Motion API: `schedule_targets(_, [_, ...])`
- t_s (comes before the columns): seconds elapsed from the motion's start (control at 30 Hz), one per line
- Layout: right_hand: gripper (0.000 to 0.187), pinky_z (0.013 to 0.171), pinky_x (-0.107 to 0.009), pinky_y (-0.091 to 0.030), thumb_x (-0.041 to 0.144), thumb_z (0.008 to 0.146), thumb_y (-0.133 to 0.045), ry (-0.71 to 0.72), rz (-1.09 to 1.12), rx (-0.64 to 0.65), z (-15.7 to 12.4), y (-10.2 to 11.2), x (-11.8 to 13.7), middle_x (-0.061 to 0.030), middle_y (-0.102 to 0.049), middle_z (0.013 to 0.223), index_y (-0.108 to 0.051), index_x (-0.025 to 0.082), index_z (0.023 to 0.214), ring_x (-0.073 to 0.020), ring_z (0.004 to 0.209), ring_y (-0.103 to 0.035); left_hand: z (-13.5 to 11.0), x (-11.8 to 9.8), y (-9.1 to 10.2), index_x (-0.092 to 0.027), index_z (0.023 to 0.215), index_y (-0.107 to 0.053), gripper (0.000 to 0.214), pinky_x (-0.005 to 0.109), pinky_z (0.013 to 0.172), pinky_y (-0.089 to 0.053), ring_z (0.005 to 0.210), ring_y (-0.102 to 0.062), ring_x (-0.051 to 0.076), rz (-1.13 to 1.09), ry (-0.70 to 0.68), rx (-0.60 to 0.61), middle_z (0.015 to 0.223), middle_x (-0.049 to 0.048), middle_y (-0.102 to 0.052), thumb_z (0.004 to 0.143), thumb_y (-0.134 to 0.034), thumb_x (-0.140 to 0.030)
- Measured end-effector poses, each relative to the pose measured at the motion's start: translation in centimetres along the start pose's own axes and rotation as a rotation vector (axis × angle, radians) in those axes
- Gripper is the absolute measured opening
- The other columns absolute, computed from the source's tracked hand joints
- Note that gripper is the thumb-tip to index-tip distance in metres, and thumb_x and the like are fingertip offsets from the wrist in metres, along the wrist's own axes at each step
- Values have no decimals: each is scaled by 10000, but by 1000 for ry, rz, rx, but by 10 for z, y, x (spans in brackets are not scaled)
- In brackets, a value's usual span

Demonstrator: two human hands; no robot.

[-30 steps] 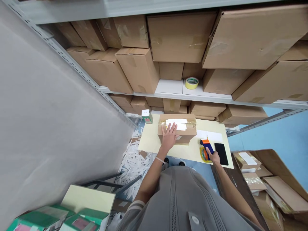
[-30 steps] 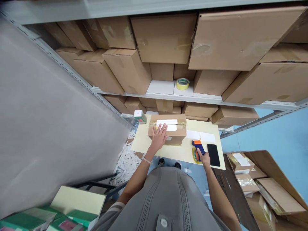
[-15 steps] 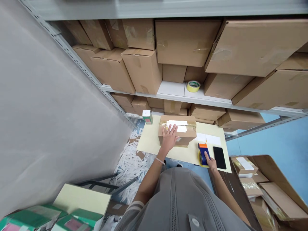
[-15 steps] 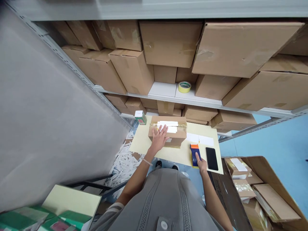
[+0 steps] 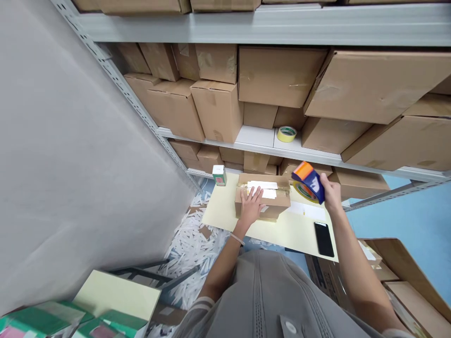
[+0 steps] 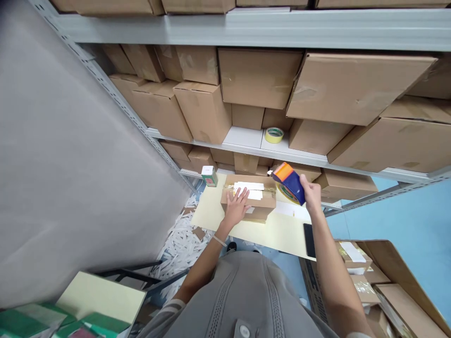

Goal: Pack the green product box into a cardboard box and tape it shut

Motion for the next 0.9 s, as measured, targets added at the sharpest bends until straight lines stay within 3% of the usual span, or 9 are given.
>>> schedule_targets(0.17, [746,401,-253,-249,876,644,-582,-107,-140,354,7,-70,14,11,-368,367,-406,203,375,-79,400,-319,2,5,-4,-249,1564,-281,569,670,1210,-96,1535,-187,260,-2,-6,30,1625,59,-305,1011,-353,-365])
schedule_targets(0.27, [729,412,-250,-271,858,657,-590,-86,-204,471,8,-88,11,17,-390,366,-439,198,387,-86,401,-335,2,7,-5,-283,1551,-319,559,658,1216,-92,1529,-208,265,-25,-14,41,1614,51,-331,1000,-391,-345])
schedule_targets(0.4, [709,412,-253,-292,852,667,-589,-54,-205,523,12,-89,8,14,-417,371,-474,201,411,-100,402,-365,4,7,-2,-301,1505,-413,517,640,1224,-67,1512,-263,269,-158,55,35,1567,59,-423,991,-433,-353])
schedule_targets(0.5, [715,421,-257,-311,863,664,-577,-47,-203,540,12,-87,9,13,-414,374,-471,203,410,-107,407,-380,13,10,6,-283,1410,-538,441,587,1239,-93,1458,-384,227,-514,251,-23,1481,52,-542,1030,-322,-342])
schedule_targets(0.63, [731,426,-257,-317,880,653,-566,-29,-221,550,10,-89,9,17,-395,374,-445,204,402,-102,409,-366,37,14,13,-182,1365,-572,504,417,1164,-389,1314,-561,198,-1208,474,-69,1420,120,-594,1050,-226,-369])
schedule_targets(0.73, [736,421,-255,-308,891,649,-553,-1,-228,559,10,-91,10,22,-380,371,-424,209,405,-101,416,-349,57,12,15,-133,1347,-586,555,394,997,-554,1131,-686,222,-1463,509,39,1286,168,-680,1051,-212,-417])
schedule_targets(0.83, [746,424,-257,-294,898,643,-551,9,-237,551,10,-91,11,27,-353,373,-369,218,397,-93,419,-321,68,9,16,-108,1287,-629,486,416,964,-578,1024,-723,226,-1698,515,136,1171,174,-727,1036,-337,-403])
schedule_targets(0.9, [756,430,-258,-284,901,631,-560,4,-235,547,10,-91,11,29,-337,376,-331,221,390,-86,423,-299,72,10,17,-107,1215,-666,383,414,975,-570,1018,-720,219,-1779,528,124,1146,165,-734,999,-467,-354])
Point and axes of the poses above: each hand's wrist, its own z-axis towards the middle knuckle, its own y-axis out of the back of the hand, x = y × z, the point moved 3 cm from there along z, towards the middle knuckle
